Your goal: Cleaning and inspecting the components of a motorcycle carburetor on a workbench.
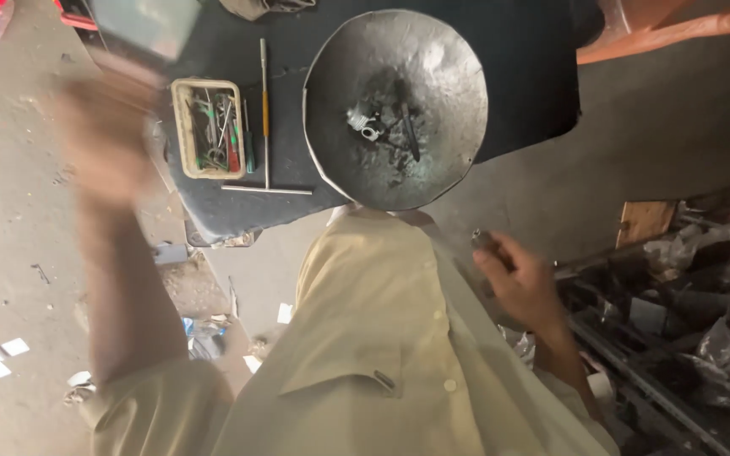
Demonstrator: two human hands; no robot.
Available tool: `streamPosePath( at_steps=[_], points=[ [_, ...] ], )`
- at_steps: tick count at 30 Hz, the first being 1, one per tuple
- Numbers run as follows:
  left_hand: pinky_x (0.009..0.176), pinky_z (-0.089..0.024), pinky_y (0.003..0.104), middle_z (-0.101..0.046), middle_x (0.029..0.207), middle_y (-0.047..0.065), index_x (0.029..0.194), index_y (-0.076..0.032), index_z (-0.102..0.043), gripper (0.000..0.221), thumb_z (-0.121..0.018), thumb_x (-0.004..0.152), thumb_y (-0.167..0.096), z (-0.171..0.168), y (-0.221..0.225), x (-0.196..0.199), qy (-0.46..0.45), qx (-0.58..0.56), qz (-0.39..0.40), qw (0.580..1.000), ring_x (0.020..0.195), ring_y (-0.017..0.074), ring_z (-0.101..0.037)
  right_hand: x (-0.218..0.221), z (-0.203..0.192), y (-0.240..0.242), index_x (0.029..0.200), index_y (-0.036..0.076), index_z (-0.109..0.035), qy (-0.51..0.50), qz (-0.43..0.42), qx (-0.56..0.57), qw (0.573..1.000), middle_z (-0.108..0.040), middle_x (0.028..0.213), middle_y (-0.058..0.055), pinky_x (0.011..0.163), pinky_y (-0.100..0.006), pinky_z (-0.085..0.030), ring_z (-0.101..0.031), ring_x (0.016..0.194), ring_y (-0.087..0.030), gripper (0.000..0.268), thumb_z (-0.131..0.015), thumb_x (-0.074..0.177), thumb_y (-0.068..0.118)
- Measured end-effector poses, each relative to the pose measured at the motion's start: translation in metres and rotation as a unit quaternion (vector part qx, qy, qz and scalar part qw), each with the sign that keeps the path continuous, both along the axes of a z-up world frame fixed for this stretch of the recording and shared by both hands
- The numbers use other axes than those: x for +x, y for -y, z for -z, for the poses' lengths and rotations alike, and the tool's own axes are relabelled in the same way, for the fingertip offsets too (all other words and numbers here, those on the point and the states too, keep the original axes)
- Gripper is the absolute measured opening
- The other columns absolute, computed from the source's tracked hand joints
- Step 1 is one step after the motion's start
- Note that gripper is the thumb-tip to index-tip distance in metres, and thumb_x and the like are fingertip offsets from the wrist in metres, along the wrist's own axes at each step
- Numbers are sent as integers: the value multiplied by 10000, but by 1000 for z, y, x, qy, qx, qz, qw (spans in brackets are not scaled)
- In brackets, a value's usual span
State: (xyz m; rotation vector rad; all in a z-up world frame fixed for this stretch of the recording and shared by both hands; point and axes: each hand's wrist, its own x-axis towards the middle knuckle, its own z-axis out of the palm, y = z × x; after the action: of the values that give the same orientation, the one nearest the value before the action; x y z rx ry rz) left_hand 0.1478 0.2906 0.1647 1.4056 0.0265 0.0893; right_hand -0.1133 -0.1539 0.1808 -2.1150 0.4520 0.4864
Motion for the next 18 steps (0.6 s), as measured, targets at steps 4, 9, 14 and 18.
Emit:
streamPosePath(
  at_steps=[4,9,14,18],
  points=[
    [413,-453,343,-726,684,58,824,-93,-805,284,-762,965,-337,-36,98,-63,182,481,319,796,443,178,-591,44,-20,-13,1168,39,-706,208,-75,-116,968,-708,879,-90,705,-348,-523,-674,770,-209,345,-811,881,200],
    [464,-492,381,-680,623,75,743,-77,-767,362,-772,934,-384,-34,121,-76,222,469,356,777,494,238,-634,71,-34,-15,1142,59,-708,336,-198,-161,907,-725,1000,-57,789,-410,-500,-679,871,-266,330,-835,872,200],
    [496,-508,388,-674,635,72,781,-83,-777,311,-754,937,-352,-31,116,-83,222,444,346,796,521,248,-646,74,-35,-21,1093,85,-735,351,-239,-155,892,-720,983,-28,750,-412,-463,-656,828,-239,339,-864,814,229],
    [473,-501,382,-673,613,66,776,-101,-791,304,-753,937,-355,-34,116,-86,223,459,344,788,492,239,-637,74,-33,-25,1090,91,-755,360,-248,-170,883,-701,957,-14,769,-409,-471,-641,829,-223,329,-874,817,230]
  ],
)
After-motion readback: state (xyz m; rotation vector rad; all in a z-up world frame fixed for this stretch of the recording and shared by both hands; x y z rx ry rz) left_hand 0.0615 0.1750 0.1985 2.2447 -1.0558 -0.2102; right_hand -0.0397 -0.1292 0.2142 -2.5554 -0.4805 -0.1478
